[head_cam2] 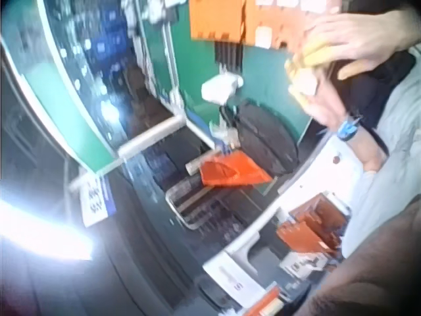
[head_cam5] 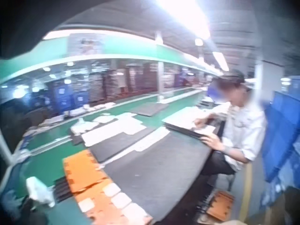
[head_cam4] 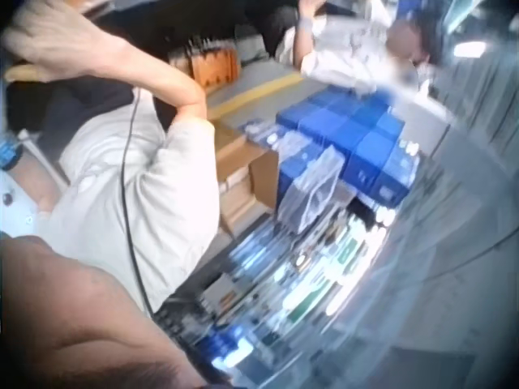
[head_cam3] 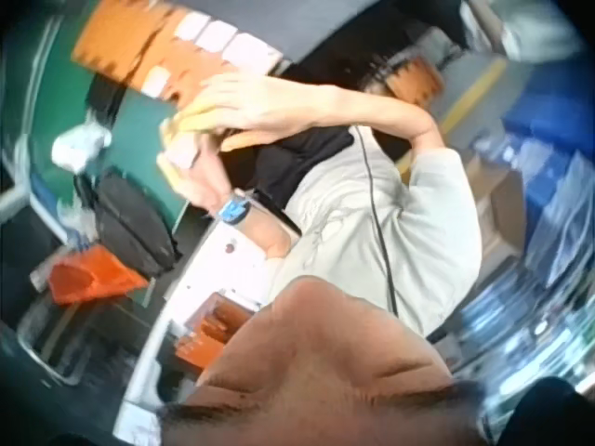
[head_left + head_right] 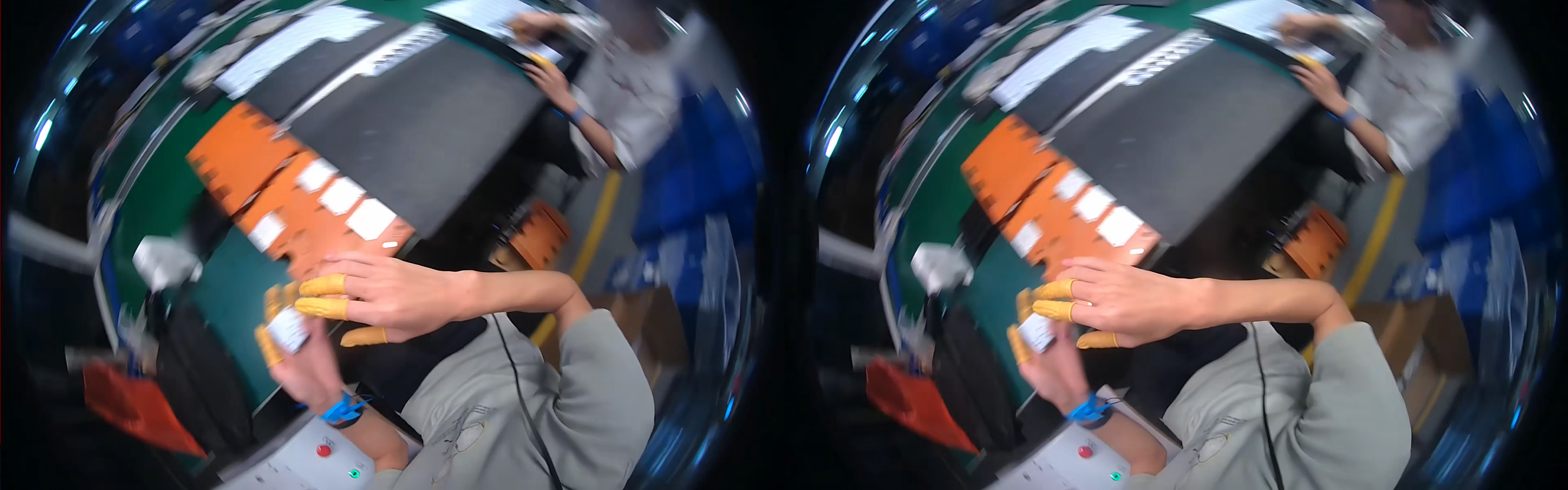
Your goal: The person assembles small electronic components by placing circular parts onto square metal plates and inserting them into an orange fixture. They repeatedly pick parts from a tray, align them, and secure them into the fixture while a coworker works nearby.
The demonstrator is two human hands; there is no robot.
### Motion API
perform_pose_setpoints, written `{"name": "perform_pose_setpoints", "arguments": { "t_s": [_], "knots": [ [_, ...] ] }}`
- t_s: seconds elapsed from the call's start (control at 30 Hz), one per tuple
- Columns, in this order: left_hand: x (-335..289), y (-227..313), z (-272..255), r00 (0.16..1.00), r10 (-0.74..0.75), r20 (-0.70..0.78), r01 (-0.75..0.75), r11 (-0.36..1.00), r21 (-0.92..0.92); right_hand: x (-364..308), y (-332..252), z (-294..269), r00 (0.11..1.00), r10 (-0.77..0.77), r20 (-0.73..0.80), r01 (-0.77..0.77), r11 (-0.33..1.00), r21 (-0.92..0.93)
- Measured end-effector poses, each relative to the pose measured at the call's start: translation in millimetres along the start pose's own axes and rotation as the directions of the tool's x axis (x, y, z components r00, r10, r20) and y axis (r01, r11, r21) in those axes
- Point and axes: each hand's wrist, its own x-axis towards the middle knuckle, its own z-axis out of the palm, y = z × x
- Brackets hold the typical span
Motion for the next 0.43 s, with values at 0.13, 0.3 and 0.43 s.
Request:
{"name": "perform_pose_setpoints", "arguments": {
  "t_s": [0.13,0.3,0.43],
  "knots": [
    [23,20,-32,0.9,0.359,0.248,-0.432,0.652,0.623,-112,-26,-44,0.862,0.299,-0.409,-0.372,0.922,-0.11],
    [68,23,-73,0.829,0.421,0.367,-0.305,-0.208,0.929,-291,-75,-29,0.312,0.591,-0.744,-0.923,0.374,-0.09],
    [84,21,-97,0.691,0.441,0.573,-0.477,-0.317,0.82,-385,-135,26,-0.165,0.522,-0.837,-0.97,0.069,0.234]
  ]
}}
